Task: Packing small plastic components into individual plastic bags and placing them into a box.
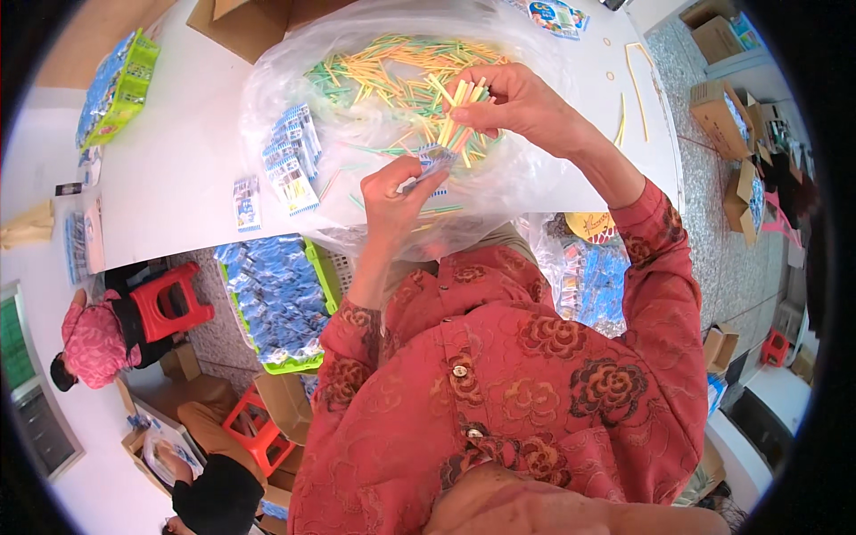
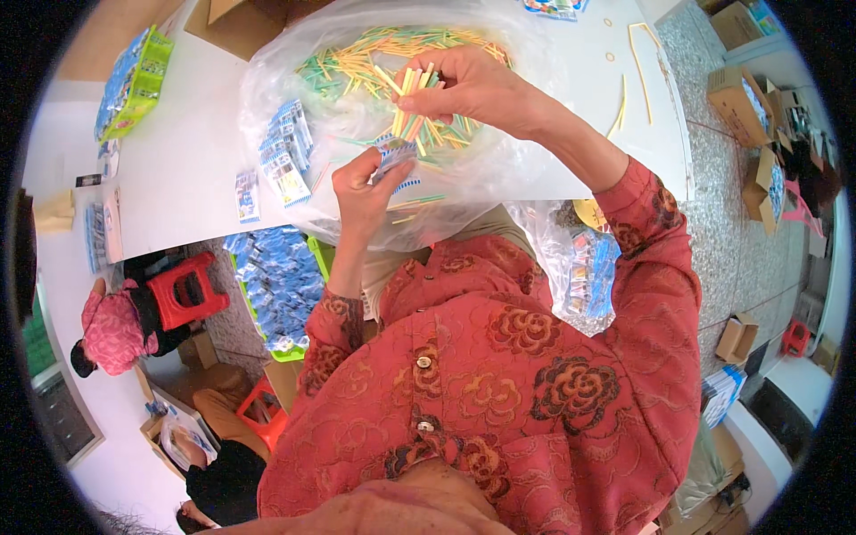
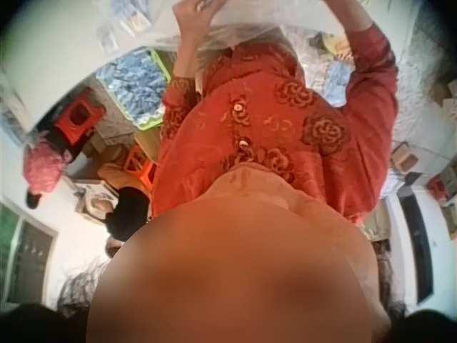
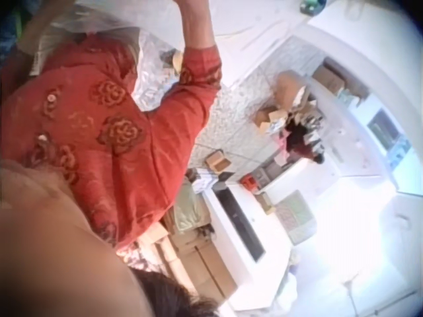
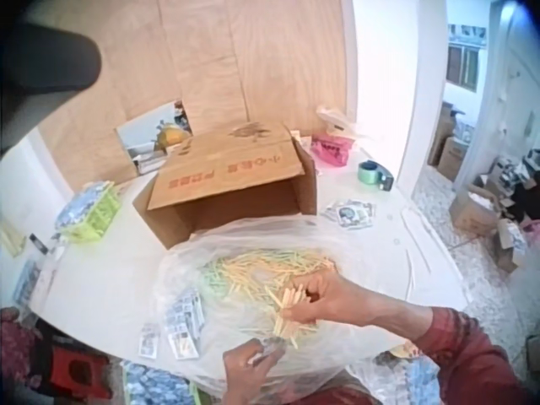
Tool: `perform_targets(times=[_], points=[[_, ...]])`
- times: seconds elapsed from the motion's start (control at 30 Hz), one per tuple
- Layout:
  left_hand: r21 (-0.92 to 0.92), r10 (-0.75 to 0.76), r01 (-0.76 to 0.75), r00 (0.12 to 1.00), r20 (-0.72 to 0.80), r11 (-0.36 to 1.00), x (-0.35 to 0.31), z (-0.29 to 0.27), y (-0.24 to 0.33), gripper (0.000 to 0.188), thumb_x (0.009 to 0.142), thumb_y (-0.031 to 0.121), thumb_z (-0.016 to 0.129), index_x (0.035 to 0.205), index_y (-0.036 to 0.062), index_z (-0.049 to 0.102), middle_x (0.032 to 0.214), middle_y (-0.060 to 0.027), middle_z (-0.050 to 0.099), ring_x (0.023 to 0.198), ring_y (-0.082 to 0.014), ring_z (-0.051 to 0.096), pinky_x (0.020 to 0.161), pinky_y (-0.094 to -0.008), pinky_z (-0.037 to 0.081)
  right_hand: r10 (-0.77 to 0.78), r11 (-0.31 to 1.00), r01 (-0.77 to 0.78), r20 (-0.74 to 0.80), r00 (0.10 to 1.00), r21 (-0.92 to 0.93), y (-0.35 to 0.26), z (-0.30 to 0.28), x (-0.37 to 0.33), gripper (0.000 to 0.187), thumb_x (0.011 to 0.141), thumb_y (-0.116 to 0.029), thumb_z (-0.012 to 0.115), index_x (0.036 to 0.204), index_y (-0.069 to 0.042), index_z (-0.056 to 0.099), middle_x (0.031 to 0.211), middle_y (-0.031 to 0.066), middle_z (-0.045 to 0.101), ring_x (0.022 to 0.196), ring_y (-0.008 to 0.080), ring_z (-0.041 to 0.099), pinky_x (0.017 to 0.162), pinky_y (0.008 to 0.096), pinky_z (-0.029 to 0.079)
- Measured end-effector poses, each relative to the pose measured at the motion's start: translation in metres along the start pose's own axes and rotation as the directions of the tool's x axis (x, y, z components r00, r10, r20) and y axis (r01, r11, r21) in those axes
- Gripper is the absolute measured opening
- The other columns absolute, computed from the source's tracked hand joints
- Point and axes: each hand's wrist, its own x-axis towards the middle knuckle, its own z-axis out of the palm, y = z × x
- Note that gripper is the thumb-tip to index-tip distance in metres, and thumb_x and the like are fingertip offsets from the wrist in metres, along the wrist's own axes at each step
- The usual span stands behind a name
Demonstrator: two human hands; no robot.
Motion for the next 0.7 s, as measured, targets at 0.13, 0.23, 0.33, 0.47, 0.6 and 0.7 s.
perform_targets(times=[0.13, 0.23, 0.33, 0.47, 0.6, 0.7], points=[[-0.016, 0.057, -0.057, 0.998, 0.005, 0.998, 0.006, 0.004, -0.004, 0.012, 0.068, 0.004, 0.071, 0.069, -0.0014, 0.061, 0.06, -0.0028, 0.058, 0.052, -0.0084, 0.05, 0.048, -0.023, 0.038, -0.015, 0.998, 0.012, -0.04, 0.999, -0.06, -0.002, -0.007, 0.003, 0.015, 0.083, -0.019, 0.06, 0.091, -0.006, 0.061, 0.068, -0.0043, 0.054, 0.056, 0.0013, 0.041, 0.049, 0.0177, 0.033], [-0.034, 0.046, -0.046, 0.999, 0.002, 0.998, 0.008, 0.008, -0.004, 0.012, 0.068, 0.005, 0.072, 0.069, -0.0008, 0.061, 0.06, -0.0028, 0.057, 0.051, -0.0088, 0.049, 0.048, -0.0232, 0.038, -0.073, 0.996, 0.068, -0.075, 0.995, -0.065, -0.004, -0.004, 0.001, 0.015, 0.083, -0.018, 0.06, 0.092, -0.005, 0.06, 0.071, -0.0036, 0.055, 0.057, 0.0012, 0.042, 0.05, 0.0176, 0.034], [-0.018, 0.037, -0.037, 0.999, 0.006, 0.999, 0.008, 0.01, -0.01, 0.012, 0.068, 0.007, 0.072, 0.07, 0.0002, 0.062, 0.058, -0.0022, 0.056, 0.05, -0.0073, 0.047, 0.047, -0.023, 0.038, -0.195, 0.968, 0.147, -0.239, 0.951, -0.203, -0.003, 0.007, -0.005, 0.015, 0.083, -0.014, 0.061, 0.093, -0.002, 0.059, 0.077, -0.0017, 0.056, 0.063, 0.0012, 0.046, 0.053, 0.0176, 0.036], [-0.121, -0.038, 0.034, 0.999, -0.031, 0.992, 0.006, 0.018, -0.018, 0.012, 0.069, 0.008, 0.072, 0.071, 0.001, 0.063, 0.055, -0.0006, 0.054, 0.05, -0.0053, 0.044, 0.047, -0.0223, 0.036, -0.437, 0.851, 0.333, -0.193, 0.879, -0.407, 0.004, 0.009, -0.008, 0.015, 0.079, -0.006, 0.063, 0.092, -0.002, 0.058, 0.085, 0.0026, 0.057, 0.074, 0.0083, 0.052, 0.062, 0.0215, 0.041], [-0.226, -0.108, 0.1, 0.994, -0.025, 0.969, 0.01, 0.021, -0.011, 0.01, 0.07, 0.008, 0.071, 0.074, 0.0013, 0.064, 0.055, 0.0012, 0.053, 0.05, -0.004, 0.043, 0.047, -0.0214, 0.035, -0.5, 0.786, 0.402, -0.1, 0.86, -0.47, 0.011, 0.012, -0.01, 0.016, 0.075, -0.003, 0.065, 0.089, -0.002, 0.057, 0.087, 0.0055, 0.059, 0.077, 0.0157, 0.054, 0.069, 0.0263, 0.043], [-0.228, -0.092, 0.083, 0.995, -0.028, 0.97, 0.013, 0.021, -0.014, 0.01, 0.071, 0.007, 0.071, 0.076, 0.0014, 0.064, 0.057, 0.0009, 0.055, 0.051, -0.0041, 0.045, 0.047, -0.0213, 0.036, -0.455, 0.794, 0.37, -0.068, 0.888, -0.482, 0.011, 0.011, -0.009, 0.015, 0.076, -0.005, 0.064, 0.089, -0.002, 0.058, 0.088, 0.0054, 0.059, 0.074, 0.0142, 0.053, 0.064, 0.0258, 0.043]])
